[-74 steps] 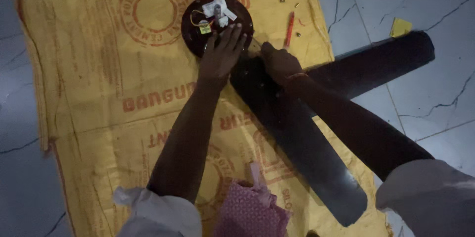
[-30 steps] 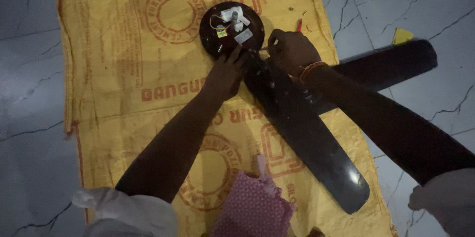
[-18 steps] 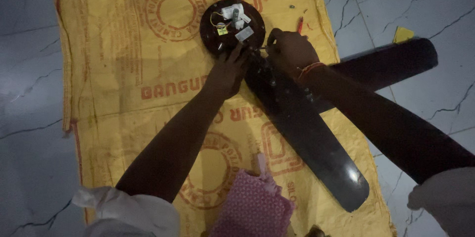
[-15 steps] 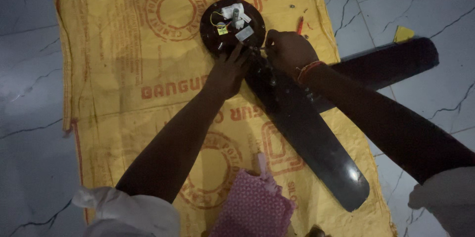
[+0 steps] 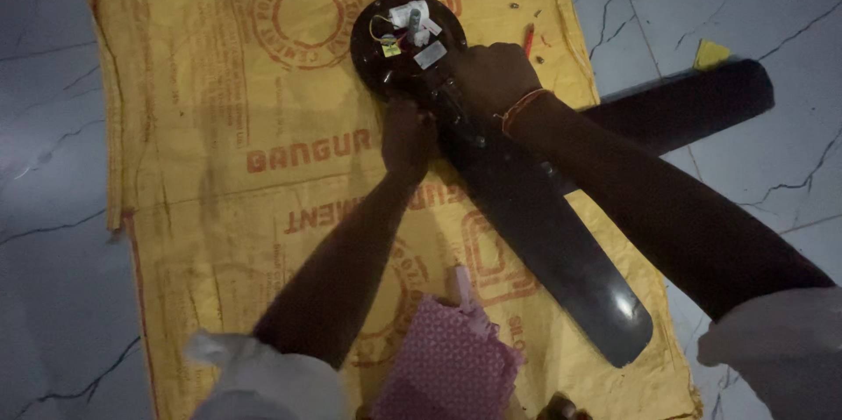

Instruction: The person works on the internal wiring of a ceiling fan motor placed on a yellow sack. They use a screwdriver to adjust connections inside the motor housing and occasionally rotate the fan blades.

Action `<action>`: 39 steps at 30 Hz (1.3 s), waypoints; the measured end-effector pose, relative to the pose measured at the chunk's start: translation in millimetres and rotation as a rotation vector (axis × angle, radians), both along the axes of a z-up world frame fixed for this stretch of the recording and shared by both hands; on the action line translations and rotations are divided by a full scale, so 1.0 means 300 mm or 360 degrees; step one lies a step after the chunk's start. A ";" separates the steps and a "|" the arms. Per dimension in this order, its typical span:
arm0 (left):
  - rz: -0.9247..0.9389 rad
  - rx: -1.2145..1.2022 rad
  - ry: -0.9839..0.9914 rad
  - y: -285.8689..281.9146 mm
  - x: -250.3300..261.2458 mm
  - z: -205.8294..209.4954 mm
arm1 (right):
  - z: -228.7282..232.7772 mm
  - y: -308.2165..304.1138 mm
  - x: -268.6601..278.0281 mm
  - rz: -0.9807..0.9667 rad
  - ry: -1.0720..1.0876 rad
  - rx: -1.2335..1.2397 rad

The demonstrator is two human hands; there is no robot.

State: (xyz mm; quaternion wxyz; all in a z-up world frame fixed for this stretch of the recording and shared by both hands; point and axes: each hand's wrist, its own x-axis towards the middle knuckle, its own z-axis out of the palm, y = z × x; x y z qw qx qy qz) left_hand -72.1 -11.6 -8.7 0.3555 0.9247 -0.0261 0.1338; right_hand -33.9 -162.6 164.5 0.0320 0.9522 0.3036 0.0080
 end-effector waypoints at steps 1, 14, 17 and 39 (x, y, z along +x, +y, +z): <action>0.0082 -0.0198 0.0165 -0.009 -0.005 -0.005 | -0.009 -0.003 0.001 0.0011 -0.0014 -0.0011; 0.0252 -0.0702 0.0387 -0.167 -0.043 -0.120 | -0.071 0.015 0.004 -0.0006 0.0027 -0.0130; 0.0159 -0.0805 0.0348 -0.167 -0.040 -0.161 | -0.065 0.026 0.004 -0.0003 -0.0094 -0.0101; 0.0158 -0.0680 0.0806 -0.134 -0.080 -0.011 | -0.163 -0.040 0.123 -0.0788 0.0380 0.0279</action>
